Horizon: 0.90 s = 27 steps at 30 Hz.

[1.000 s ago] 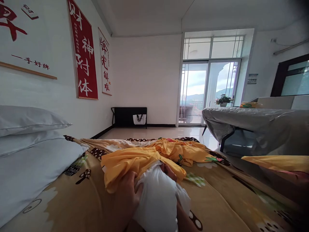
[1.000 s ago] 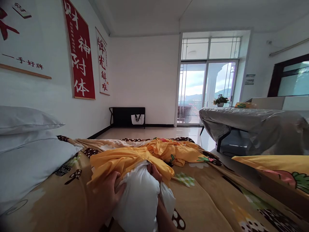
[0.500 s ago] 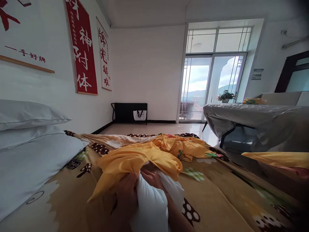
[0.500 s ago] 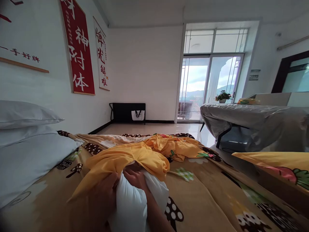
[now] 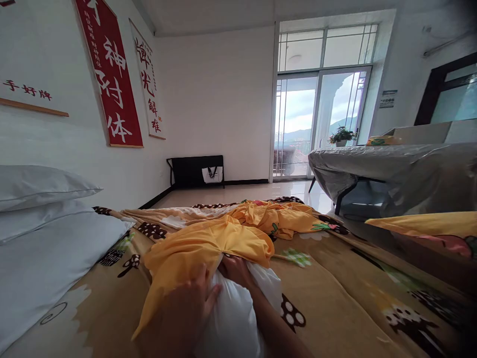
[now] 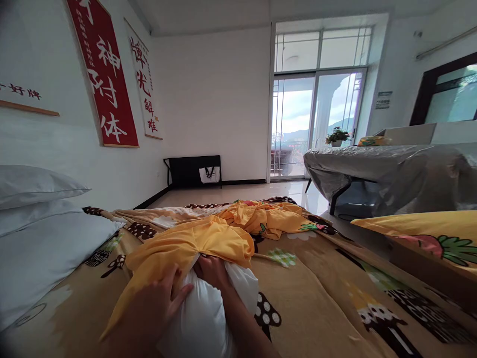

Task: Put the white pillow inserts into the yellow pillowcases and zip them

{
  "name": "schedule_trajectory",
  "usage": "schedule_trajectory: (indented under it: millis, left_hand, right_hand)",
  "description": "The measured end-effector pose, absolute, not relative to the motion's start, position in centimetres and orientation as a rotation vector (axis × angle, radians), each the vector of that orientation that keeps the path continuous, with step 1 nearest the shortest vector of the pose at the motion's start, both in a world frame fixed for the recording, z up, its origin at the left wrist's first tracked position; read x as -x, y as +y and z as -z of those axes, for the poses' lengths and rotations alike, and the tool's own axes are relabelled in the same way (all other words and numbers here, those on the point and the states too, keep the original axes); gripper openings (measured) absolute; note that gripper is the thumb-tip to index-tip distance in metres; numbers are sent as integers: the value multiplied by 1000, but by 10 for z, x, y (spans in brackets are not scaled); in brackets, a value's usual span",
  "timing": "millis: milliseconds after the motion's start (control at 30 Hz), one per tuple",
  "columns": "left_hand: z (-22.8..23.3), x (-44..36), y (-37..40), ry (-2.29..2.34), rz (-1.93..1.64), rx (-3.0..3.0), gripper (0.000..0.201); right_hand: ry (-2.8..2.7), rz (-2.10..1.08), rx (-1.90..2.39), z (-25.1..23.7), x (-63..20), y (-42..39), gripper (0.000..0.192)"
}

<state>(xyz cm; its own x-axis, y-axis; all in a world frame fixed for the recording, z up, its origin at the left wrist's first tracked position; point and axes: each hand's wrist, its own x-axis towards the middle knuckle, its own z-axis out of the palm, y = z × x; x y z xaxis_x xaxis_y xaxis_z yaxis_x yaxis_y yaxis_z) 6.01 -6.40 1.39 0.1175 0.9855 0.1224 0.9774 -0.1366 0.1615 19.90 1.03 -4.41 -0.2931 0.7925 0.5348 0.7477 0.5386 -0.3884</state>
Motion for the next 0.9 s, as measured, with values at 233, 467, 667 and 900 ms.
schedule_trajectory:
  millis: [233,467,667,900]
  left_hand:
    - [0,-49,-34,2069,-337,-2389,30]
    - [6,-18,-15,2021,-148,-2308,27]
    - [0,18,-6,2053,-218,-2190,19]
    - [-5,33,-9,1959,-388,-2220,18]
  right_hand:
    - [-2298,-126,1233,19,-195,-14,29]
    - [-2336,-335,1476,-25,-241,-62,32]
    - [-2317,-356,1581,-57,-277,-93,78]
    - [-1933,-177,2019,-38,-276,-71,50]
